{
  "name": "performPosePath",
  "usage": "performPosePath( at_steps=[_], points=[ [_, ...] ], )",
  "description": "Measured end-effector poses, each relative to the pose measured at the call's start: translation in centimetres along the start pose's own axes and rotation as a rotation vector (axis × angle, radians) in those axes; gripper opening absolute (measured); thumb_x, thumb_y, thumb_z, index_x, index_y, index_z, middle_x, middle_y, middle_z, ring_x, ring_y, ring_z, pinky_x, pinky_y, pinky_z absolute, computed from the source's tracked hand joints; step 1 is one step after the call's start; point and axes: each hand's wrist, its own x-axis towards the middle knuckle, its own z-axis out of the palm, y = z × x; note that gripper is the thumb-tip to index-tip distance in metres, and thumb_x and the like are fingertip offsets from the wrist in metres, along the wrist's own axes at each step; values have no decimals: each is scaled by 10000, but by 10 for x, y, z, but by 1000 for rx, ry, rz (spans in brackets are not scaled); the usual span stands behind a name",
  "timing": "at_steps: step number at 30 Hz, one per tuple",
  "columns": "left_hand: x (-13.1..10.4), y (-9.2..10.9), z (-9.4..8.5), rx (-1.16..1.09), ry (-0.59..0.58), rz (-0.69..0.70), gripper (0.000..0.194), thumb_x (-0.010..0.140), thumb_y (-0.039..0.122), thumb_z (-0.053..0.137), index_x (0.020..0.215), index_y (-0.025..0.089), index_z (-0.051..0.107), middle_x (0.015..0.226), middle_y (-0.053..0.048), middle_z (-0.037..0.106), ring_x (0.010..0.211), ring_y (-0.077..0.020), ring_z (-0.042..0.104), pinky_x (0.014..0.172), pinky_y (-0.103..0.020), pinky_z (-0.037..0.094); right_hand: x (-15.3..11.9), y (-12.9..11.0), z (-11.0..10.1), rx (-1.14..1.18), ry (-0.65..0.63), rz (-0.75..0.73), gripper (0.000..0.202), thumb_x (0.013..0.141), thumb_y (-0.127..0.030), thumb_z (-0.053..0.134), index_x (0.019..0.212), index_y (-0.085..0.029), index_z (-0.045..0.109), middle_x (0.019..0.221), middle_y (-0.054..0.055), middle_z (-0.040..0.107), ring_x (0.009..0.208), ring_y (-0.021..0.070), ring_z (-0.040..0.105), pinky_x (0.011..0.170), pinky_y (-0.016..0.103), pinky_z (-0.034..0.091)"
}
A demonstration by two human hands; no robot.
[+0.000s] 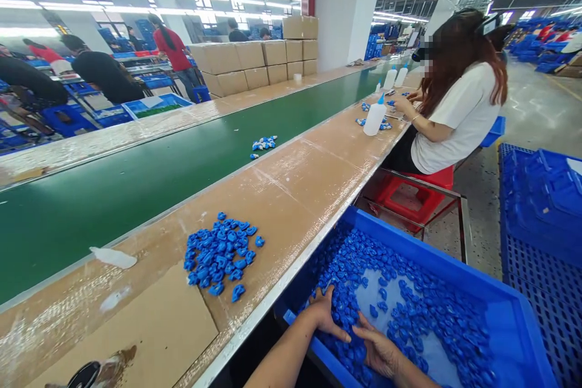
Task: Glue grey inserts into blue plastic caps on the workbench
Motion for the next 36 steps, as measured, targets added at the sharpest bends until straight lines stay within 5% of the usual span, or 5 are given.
performPosePath(
  at_steps=[4,8,15,20,36],
  points=[
    [-2,3,10,-152,154,-21,1098,641,604,687,1504,176,159,1519,-190,129,1379,-350,214,1113,-402,228,17,8,29,306,171,-14,753,472,-341,824,1165,-182,578,1018,87,666,1051,302,597,857,439,496],
    [-5,19,20,-218,296,-87,814,797,558,549,1478,215,265,1488,-147,247,1328,-354,314,1070,-423,282,39,13,42,289,220,-61,567,419,-479,769,886,-180,649,1044,100,659,1143,359,532,866,511,488],
    [-6,30,33,-278,557,-90,531,797,496,492,1288,299,549,1436,-86,374,1251,-381,386,1007,-567,265,56,2,45,17,151,17,753,456,-853,380,796,-234,640,1092,125,633,1227,360,460,908,566,443],
    [-17,39,41,-391,639,52,500,753,514,503,1217,351,591,1432,-24,383,1270,-342,366,1071,-522,192,45,-8,36,-117,34,-99,879,591,-883,150,925,-252,662,1109,139,619,1225,338,467,938,567,417],
    [-65,72,16,-504,737,453,484,740,587,531,1193,420,573,1402,29,370,1195,-291,361,1095,-488,142,-18,-70,89,-12,210,-456,797,708,-747,370,1232,-192,602,1034,120,648,1067,300,567,942,479,432]
  ],
)
